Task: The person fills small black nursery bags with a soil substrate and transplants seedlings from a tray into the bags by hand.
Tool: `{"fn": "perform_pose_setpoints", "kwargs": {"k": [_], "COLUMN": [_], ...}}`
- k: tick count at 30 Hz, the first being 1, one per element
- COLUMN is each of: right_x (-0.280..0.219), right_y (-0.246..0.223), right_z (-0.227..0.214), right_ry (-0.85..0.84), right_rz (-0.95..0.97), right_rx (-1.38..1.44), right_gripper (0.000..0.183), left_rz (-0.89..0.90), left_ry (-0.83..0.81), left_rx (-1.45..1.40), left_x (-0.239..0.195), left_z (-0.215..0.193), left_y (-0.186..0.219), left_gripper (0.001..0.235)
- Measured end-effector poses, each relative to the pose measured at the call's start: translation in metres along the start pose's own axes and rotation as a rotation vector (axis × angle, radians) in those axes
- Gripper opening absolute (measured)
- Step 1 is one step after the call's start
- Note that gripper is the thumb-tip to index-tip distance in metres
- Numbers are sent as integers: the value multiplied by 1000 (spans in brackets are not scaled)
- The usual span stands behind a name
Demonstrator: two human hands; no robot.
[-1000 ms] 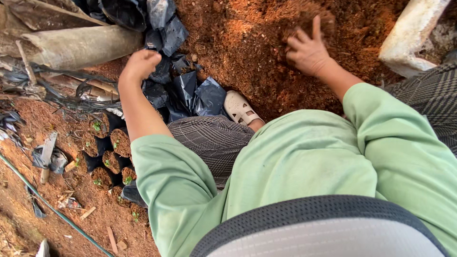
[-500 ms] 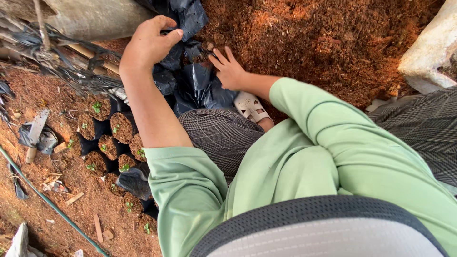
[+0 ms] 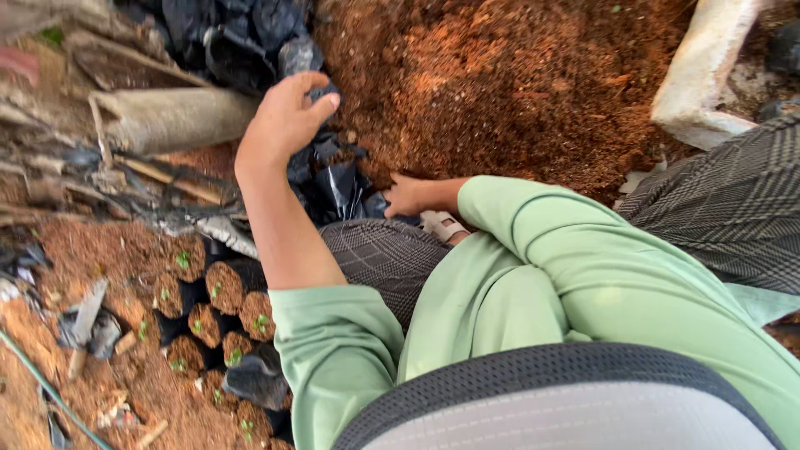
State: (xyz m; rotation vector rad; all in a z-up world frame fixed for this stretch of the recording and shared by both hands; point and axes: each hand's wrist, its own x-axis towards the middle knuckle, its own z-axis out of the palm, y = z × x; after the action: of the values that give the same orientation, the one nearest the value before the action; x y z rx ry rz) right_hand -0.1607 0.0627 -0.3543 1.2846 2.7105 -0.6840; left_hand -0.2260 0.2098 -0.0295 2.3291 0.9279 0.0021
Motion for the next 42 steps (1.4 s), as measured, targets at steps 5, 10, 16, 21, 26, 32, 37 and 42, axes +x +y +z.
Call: {"fn": "perform_pose_setpoints", "kwargs": {"k": [5,10,16,21,26,32,37,42], "right_x": [-9,-92,-193,-222,-249,-285,-304,-324], "right_y": [44,49,46,5,-1,23,36,28], "right_z": [20,-81,-175,-180,-192,-191,-189,-193], "right_ry": [140,772,1169,950,1053,1141,1284,1081], "right_rz": [125,407,338,150,198,266,255,264], "right_rx": [-102,621,496,414,318,632,816,1169], "right_gripper": [19,71,24,18,47,65,24,31], "left_rz": [-11,-79,-493,-320,-140,140,-18,-182], "left_ry": [-111,-286,-402,19,113,127,-84,-132], "left_rx": [66,-6,-840,-1030,-796,-259,-1288,-1171], "left_x": [-2,22,50,82,102,61,14,-10], "left_z": [14,42,84,111,137,150,134,143], "left_y": [-15,-42,38,54,40,114,160,197], "left_gripper": [50,57,86,44,14,27,39,43]}}
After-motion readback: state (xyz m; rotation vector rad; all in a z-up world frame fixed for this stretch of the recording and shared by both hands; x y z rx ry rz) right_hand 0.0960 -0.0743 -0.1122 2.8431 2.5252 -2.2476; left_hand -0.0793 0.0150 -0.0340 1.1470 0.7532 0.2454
